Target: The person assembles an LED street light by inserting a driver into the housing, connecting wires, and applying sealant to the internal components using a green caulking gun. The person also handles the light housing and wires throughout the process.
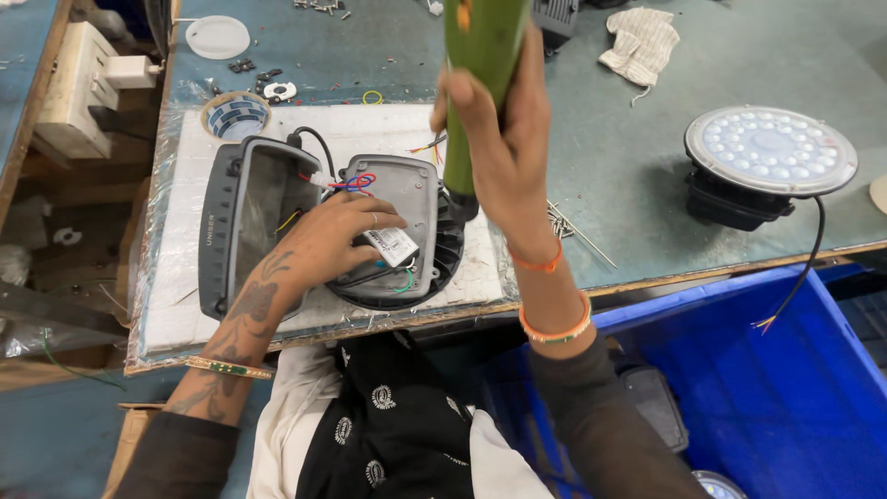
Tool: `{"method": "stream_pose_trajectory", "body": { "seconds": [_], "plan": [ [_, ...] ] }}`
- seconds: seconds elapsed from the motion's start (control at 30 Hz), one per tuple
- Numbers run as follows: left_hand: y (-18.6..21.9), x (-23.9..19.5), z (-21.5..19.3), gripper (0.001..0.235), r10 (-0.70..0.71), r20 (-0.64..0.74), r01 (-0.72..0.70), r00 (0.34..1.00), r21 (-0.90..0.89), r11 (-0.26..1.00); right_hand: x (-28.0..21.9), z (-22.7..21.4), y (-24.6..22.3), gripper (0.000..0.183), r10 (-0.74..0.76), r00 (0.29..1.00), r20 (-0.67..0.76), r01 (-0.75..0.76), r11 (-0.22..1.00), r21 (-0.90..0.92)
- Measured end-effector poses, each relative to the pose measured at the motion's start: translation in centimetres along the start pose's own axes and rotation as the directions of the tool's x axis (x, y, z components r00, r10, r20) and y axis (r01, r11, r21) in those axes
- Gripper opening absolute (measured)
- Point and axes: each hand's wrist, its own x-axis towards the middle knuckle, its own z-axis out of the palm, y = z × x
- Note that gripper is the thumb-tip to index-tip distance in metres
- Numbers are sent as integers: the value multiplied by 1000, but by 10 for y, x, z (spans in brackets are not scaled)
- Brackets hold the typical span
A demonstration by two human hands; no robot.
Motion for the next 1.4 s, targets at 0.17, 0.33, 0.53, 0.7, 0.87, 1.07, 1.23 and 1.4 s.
{"method": "stream_pose_trajectory", "body": {
  "seconds": [0.17,0.33,0.53,0.7,0.87,1.07,1.23,1.4],
  "plan": [
    [-1,1,-2,52,35,-8,-35,999,-37,999,33,-3,-2,35,-11,1000,25,11,1000,-2],
    [1,-1,-2,55,76,-32,-78,997,-44,996,-6,-12,2,40,9,1000,12,-6,980,-201],
    [2,-1,-5,55,17,5,-17,1000,-48,999,-109,-6,24,40,263,965,20,-209,809,-550],
    [1,-1,-8,55,14,6,-13,1000,-94,995,-148,4,52,43,461,886,44,-406,820,-403],
    [1,-2,-8,57,17,5,-16,1000,-99,995,-148,0,70,50,563,822,84,-521,804,-288],
    [3,-1,-4,58,-22,5,22,1000,-63,998,-147,0,75,53,581,808,97,-537,795,-284],
    [5,-2,-5,58,-19,-4,19,1000,-54,998,-156,-4,70,39,536,837,110,-499,830,-250],
    [9,-2,-8,57,-52,16,52,999,-33,998,-158,-5,71,37,508,854,109,-467,843,-267]
  ]
}}
